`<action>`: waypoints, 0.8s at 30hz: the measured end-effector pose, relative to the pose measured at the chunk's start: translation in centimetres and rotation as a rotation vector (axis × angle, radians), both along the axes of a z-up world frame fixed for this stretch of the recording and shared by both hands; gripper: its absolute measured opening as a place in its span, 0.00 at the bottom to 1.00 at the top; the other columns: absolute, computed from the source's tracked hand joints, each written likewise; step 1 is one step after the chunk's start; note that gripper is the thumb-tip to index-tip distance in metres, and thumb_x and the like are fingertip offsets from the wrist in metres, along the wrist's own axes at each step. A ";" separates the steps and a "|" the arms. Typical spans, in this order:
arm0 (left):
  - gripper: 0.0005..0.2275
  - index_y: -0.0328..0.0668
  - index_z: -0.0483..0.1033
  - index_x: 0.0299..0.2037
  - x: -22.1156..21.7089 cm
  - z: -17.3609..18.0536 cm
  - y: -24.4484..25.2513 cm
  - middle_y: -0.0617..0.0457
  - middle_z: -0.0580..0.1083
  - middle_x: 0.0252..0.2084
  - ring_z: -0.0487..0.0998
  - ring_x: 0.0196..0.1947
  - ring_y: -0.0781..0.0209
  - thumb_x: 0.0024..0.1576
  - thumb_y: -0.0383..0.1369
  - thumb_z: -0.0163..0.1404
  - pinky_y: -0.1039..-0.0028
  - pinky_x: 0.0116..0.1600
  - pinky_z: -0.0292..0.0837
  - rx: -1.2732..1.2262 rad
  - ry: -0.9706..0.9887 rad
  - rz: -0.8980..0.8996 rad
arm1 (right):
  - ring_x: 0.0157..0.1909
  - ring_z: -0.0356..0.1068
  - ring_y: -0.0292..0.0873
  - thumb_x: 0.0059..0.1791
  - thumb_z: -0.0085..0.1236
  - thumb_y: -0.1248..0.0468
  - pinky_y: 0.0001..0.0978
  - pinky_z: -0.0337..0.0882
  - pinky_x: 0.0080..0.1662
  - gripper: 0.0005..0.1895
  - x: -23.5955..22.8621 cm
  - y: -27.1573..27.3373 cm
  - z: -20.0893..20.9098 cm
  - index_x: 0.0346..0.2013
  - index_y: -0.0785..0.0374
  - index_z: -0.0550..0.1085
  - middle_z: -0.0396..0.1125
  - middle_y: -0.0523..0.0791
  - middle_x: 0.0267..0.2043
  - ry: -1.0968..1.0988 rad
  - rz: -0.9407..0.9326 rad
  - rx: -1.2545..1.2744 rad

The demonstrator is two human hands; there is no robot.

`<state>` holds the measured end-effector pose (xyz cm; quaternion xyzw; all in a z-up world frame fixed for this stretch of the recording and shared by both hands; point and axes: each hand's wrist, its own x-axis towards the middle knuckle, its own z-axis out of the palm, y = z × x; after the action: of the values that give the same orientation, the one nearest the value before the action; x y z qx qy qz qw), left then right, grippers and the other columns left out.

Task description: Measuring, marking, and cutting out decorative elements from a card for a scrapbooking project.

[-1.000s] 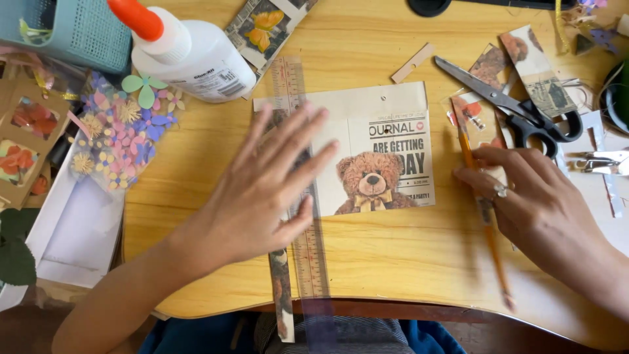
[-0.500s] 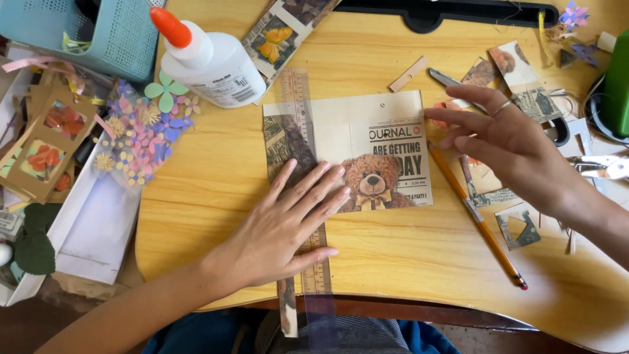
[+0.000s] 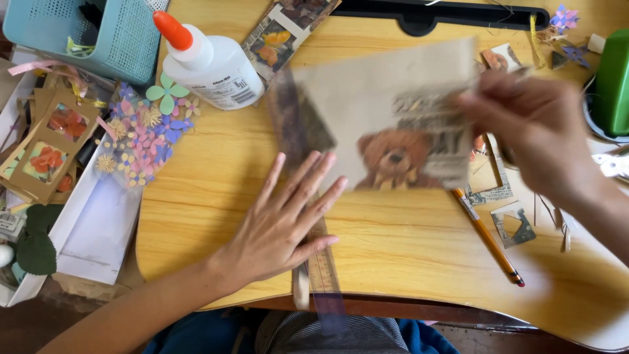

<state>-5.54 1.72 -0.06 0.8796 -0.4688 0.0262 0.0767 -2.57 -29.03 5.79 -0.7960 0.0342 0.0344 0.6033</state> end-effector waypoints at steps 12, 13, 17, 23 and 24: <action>0.27 0.52 0.43 0.69 3.2 0.1 -0.9 0.45 0.45 0.72 0.42 0.72 0.47 0.62 0.47 0.37 0.45 0.71 0.35 -0.087 0.060 0.069 | 0.57 0.64 0.35 0.62 0.33 0.47 0.32 0.70 0.62 0.14 -2.1 -8.0 -1.0 0.45 0.52 0.60 0.61 0.37 0.54 -0.159 -0.223 -0.174; 0.27 0.52 0.43 0.69 3.3 0.0 -1.0 0.45 0.45 0.72 0.42 0.72 0.47 0.62 0.47 0.37 0.45 0.71 0.35 -0.089 0.057 0.063 | 0.57 0.64 0.35 0.62 0.33 0.47 0.32 0.70 0.62 0.14 -2.2 -8.1 -0.7 0.45 0.52 0.60 0.61 0.37 0.54 -0.161 -0.229 -0.176; 0.19 0.39 0.60 0.57 3.4 1.6 -2.0 0.42 0.56 0.64 0.52 0.67 0.44 0.59 0.37 0.47 0.48 0.70 0.43 -0.385 0.084 0.052 | 0.60 0.66 0.36 0.63 0.30 0.49 0.28 0.72 0.58 0.17 -2.8 -8.2 0.2 0.54 0.55 0.62 0.62 0.39 0.58 -0.250 -0.200 -0.197; 0.08 0.31 0.70 0.36 2.7 5.8 -4.4 0.40 0.68 0.43 0.70 0.46 0.48 0.52 0.26 0.57 0.64 0.53 0.66 -0.862 0.028 0.004 | 0.62 0.66 0.35 0.61 0.33 0.49 0.29 0.72 0.63 0.16 -2.8 -7.5 0.8 0.54 0.53 0.64 0.63 0.37 0.59 -0.304 -0.240 -0.034; 0.12 0.33 0.69 0.37 2.6 6.1 -4.6 0.42 0.66 0.42 0.68 0.45 0.50 0.50 0.26 0.61 0.68 0.53 0.65 -0.917 0.031 0.060 | 0.63 0.66 0.34 0.60 0.34 0.49 0.29 0.71 0.64 0.16 -2.7 -7.4 0.9 0.54 0.52 0.64 0.64 0.37 0.59 -0.320 -0.248 0.010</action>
<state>-2.89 -2.89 6.04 0.7681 -0.3821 0.2199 0.4644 -5.27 -36.42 6.73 -0.7780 0.0355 -0.1668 0.6047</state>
